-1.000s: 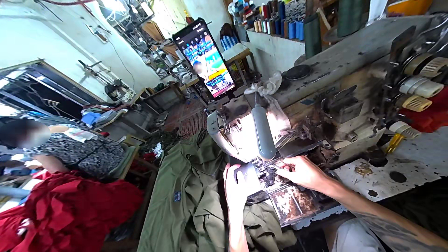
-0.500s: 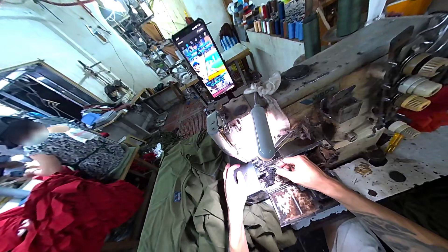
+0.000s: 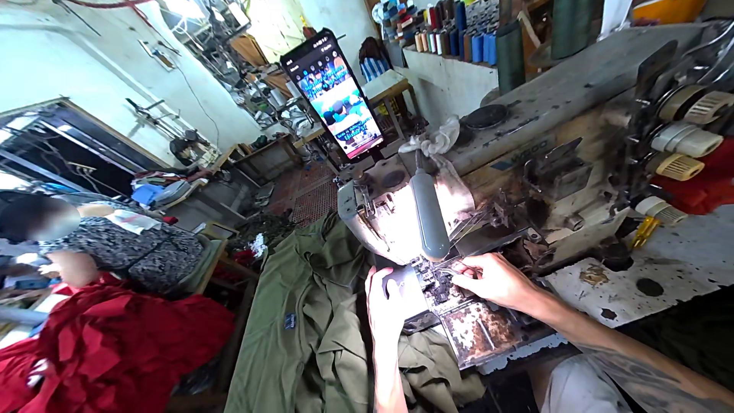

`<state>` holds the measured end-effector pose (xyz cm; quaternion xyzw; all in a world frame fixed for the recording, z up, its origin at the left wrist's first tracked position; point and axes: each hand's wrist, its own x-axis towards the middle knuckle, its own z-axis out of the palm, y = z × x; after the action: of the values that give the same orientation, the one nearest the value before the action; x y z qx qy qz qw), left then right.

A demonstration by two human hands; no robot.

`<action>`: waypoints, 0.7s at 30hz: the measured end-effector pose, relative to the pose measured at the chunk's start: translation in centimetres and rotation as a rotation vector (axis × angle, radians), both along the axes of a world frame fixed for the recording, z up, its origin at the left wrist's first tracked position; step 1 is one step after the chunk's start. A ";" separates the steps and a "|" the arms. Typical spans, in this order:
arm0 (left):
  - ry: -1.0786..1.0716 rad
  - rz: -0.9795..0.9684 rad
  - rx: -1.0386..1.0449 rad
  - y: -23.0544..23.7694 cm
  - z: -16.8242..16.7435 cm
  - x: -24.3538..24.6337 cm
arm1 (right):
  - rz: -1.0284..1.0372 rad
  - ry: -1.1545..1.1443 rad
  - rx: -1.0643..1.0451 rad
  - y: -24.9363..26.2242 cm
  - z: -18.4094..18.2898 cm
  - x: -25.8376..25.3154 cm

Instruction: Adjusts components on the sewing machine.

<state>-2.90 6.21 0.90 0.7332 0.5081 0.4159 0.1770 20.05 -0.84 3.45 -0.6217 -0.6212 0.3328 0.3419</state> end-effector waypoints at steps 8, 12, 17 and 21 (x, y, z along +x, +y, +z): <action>0.050 0.013 -0.061 0.1 0.6 -0.1 | -0.044 -0.012 0.042 0.3 0.7 0.3; 0.055 0.030 -0.070 0.1 0.6 0.0 | -0.018 -0.075 -0.002 0.7 1.0 0.0; 0.043 0.024 -0.057 0.1 0.5 -0.1 | 0.002 -0.163 -0.044 0.9 1.7 -0.4; 0.057 0.031 -0.062 0.1 0.6 0.0 | 0.050 -0.219 -0.079 1.8 2.0 -0.8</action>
<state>-2.95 6.30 1.46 0.7310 0.5368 0.3815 0.1786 19.30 0.94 5.46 -0.6517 -0.6565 0.2953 0.2389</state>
